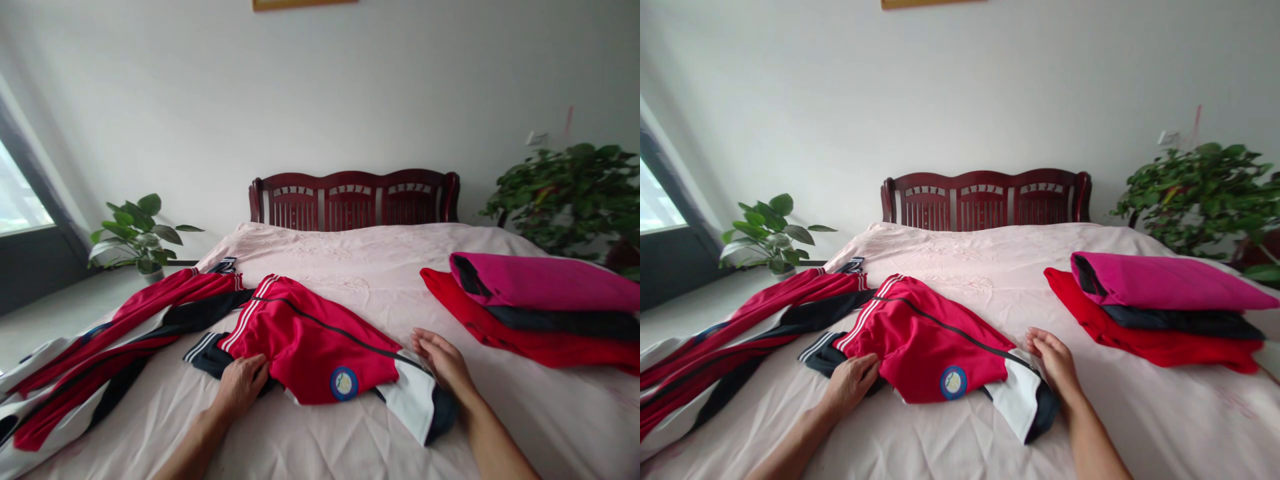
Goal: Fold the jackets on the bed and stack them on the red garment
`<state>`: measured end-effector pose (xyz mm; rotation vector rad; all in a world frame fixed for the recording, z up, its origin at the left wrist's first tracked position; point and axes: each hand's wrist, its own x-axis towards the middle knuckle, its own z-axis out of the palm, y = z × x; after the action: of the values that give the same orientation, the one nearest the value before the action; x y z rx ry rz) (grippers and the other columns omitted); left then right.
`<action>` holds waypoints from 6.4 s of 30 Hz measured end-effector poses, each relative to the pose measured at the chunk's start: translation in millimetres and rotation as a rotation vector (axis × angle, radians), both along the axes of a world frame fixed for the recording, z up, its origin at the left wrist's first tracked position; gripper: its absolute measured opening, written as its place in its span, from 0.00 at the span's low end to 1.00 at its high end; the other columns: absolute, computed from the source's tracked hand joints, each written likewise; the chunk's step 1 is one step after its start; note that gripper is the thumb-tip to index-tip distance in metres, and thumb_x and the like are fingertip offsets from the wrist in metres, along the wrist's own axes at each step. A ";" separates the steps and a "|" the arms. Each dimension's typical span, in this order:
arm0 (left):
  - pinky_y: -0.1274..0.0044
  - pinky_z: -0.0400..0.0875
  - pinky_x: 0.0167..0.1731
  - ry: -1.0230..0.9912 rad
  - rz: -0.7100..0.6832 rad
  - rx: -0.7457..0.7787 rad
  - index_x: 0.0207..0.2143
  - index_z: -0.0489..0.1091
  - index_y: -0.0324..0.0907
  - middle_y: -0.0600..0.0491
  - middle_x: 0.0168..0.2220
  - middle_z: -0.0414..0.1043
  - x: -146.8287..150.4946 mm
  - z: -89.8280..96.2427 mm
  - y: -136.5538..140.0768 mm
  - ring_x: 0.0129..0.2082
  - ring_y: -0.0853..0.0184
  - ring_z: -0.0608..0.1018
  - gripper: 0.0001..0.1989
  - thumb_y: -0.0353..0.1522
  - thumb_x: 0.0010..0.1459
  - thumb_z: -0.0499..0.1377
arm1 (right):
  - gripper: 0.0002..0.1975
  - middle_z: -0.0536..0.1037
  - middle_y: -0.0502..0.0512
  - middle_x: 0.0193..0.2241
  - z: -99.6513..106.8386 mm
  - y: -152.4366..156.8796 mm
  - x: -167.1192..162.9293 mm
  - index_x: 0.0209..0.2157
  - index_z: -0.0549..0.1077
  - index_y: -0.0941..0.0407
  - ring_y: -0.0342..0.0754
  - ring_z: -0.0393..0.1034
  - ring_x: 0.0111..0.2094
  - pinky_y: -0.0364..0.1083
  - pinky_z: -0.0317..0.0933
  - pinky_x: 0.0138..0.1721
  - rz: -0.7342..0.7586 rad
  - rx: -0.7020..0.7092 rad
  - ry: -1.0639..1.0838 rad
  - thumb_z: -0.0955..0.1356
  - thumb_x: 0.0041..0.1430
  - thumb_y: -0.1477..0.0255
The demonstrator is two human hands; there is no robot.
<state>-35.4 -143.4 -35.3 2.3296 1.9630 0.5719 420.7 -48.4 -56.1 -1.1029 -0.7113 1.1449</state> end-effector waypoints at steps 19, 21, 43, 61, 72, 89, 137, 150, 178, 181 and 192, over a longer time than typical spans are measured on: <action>0.77 0.60 0.31 -0.003 -0.022 0.001 0.25 0.63 0.44 0.54 0.26 0.74 -0.4 0.6 0.4 0.30 0.66 0.78 0.18 0.38 0.68 0.45 | 0.14 0.81 0.51 0.27 -1.0 1.1 1.4 0.32 0.78 0.56 0.41 0.75 0.26 0.35 0.71 0.29 0.012 -0.008 -0.002 0.74 0.38 0.78; 0.77 0.60 0.31 0.003 -0.023 0.005 0.25 0.63 0.44 0.54 0.26 0.74 -0.5 0.4 0.3 0.30 0.66 0.78 0.18 0.38 0.68 0.45 | 0.14 0.81 0.51 0.27 -1.3 1.4 1.9 0.32 0.77 0.56 0.41 0.75 0.26 0.35 0.71 0.29 0.018 -0.006 0.001 0.74 0.38 0.78; 0.77 0.59 0.31 -0.026 -0.020 0.013 0.25 0.62 0.45 0.55 0.25 0.73 -0.9 -0.6 0.8 0.29 0.66 0.77 0.17 0.38 0.68 0.45 | 0.14 0.82 0.51 0.27 -1.6 1.7 2.1 0.32 0.78 0.55 0.41 0.75 0.26 0.35 0.71 0.30 0.018 -0.002 0.003 0.74 0.38 0.78; 0.73 0.68 0.41 -0.075 -0.131 0.322 0.32 0.70 0.45 0.51 0.37 0.74 -2.4 3.5 1.3 0.38 0.64 0.75 0.09 0.33 0.64 0.52 | 0.13 0.81 0.51 0.26 1.1 1.4 0.4 0.31 0.78 0.56 0.41 0.75 0.26 0.35 0.71 0.29 0.013 -0.006 -0.001 0.73 0.38 0.78; 0.71 0.68 0.45 -0.120 -0.161 0.248 0.35 0.72 0.44 0.52 0.34 0.77 -1.0 2.2 5.5 0.37 0.64 0.77 0.11 0.34 0.66 0.51 | 0.12 0.81 0.52 0.27 1.0 0.8 0.2 0.31 0.78 0.55 0.43 0.75 0.26 0.37 0.72 0.29 0.006 0.002 -0.030 0.73 0.40 0.78; 0.75 0.70 0.38 -0.190 -0.046 0.138 0.38 0.70 0.47 0.53 0.33 0.78 -5.4 -9.4 9.7 0.35 0.65 0.79 0.15 0.40 0.68 0.46 | 0.12 0.81 0.51 0.26 4.2 -0.2 -1.3 0.31 0.78 0.55 0.43 0.75 0.26 0.37 0.72 0.29 0.003 -0.001 -0.028 0.72 0.40 0.79; 0.79 0.66 0.33 -0.192 -0.081 0.070 0.33 0.66 0.47 0.57 0.30 0.76 0.3 0.5 3.9 0.32 0.68 0.80 0.15 0.39 0.69 0.45 | 0.12 0.81 0.51 0.26 2.0 2.5 -0.6 0.30 0.78 0.55 0.41 0.75 0.26 0.35 0.71 0.29 0.016 0.000 -0.024 0.73 0.39 0.79; 0.80 0.66 0.33 -0.197 -0.089 0.078 0.34 0.66 0.47 0.56 0.30 0.77 0.2 0.1 4.1 0.31 0.68 0.80 0.14 0.38 0.69 0.45 | 0.13 0.81 0.50 0.26 2.2 1.0 -0.2 0.31 0.78 0.54 0.42 0.75 0.26 0.35 0.72 0.29 0.022 0.002 -0.032 0.74 0.39 0.79; 0.79 0.66 0.33 -0.203 -0.091 0.058 0.33 0.66 0.47 0.56 0.30 0.76 -0.2 0.2 4.0 0.31 0.67 0.80 0.15 0.39 0.69 0.44 | 0.11 0.81 0.50 0.26 5.7 -0.5 -2.8 0.30 0.78 0.54 0.41 0.75 0.27 0.35 0.71 0.29 0.006 -0.014 -0.031 0.73 0.40 0.79; 0.78 0.66 0.33 -0.203 -0.092 0.056 0.33 0.66 0.47 0.55 0.30 0.76 -0.1 0.4 3.9 0.31 0.67 0.80 0.15 0.40 0.69 0.44 | 0.12 0.81 0.50 0.28 3.7 0.1 -0.1 0.32 0.78 0.54 0.42 0.76 0.28 0.35 0.71 0.32 0.040 -0.023 -0.032 0.74 0.41 0.78; 0.79 0.67 0.33 -0.203 -0.081 0.072 0.33 0.67 0.47 0.56 0.30 0.77 0.2 1.0 3.4 0.31 0.67 0.80 0.15 0.39 0.68 0.45 | 0.19 0.79 0.59 0.50 16.3 -15.1 4.8 0.43 0.80 0.50 0.57 0.71 0.54 0.48 0.68 0.50 0.400 -0.080 -0.166 0.77 0.46 0.68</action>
<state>-35.2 -140.1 -34.2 2.2752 1.7792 0.8485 425.5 -63.5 -39.9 -1.1632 -1.0572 1.4397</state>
